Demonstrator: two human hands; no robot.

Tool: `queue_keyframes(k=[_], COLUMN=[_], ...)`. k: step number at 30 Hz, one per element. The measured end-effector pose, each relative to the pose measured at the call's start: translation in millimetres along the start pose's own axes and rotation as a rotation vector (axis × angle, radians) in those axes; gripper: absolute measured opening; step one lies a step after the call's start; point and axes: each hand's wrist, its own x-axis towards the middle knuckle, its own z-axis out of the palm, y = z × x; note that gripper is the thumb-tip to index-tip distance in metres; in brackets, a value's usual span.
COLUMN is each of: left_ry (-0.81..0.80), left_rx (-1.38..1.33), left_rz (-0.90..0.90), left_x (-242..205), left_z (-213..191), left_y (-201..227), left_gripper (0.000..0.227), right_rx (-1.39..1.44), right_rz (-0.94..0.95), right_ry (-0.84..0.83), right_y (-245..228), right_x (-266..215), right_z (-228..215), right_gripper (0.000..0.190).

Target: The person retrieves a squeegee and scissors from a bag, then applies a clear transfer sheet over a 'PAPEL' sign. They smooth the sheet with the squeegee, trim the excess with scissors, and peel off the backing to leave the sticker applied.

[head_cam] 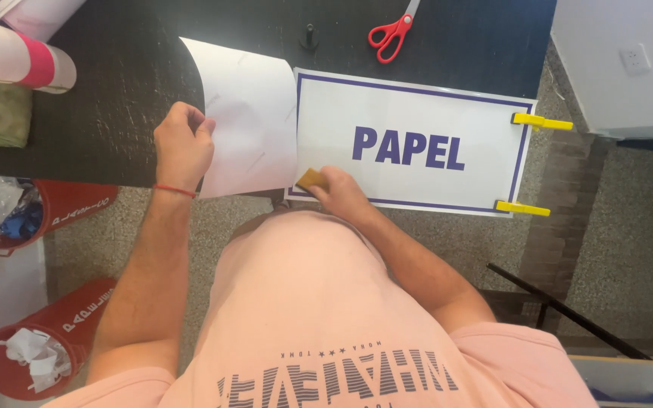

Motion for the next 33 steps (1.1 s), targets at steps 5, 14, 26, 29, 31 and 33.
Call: queue_keyframes(k=[5,14,26,29,31,33], left_ry=[0.023,0.084,0.123,0.172,0.214,0.259], left_rx=[-0.017,-0.05,-0.092,-0.11,-0.132,-0.135], left_rz=[-0.009,0.079,0.246,0.29,0.314,0.309], left_x=[-7.5,7.7,18.5,26.5,34.0,41.1], left_z=[-17.5,-32.7,-75.0,-85.8,-89.7,-90.5], left_y=[9.7,5.5,1.2,-13.2,-26.8,-42.3], left_gripper=[0.014,0.012,0.01,0.012,0.014,0.012], right_rx=[0.057,0.173,0.248,0.245,0.236,0.141], right_rz=[0.246,0.208,0.252,0.381,0.473,0.458], right_ry=[0.118,0.084,0.104,0.225,0.324,0.323], right_y=[31.0,14.9,-33.1,-4.7,16.0,21.8], right_x=[-6.8,24.6,24.4,31.0,40.8,47.2], right_z=[-12.9,34.4,25.6,7.8,6.6,10.5], right_gripper=[0.035,0.032,0.047,0.047,0.039,0.038])
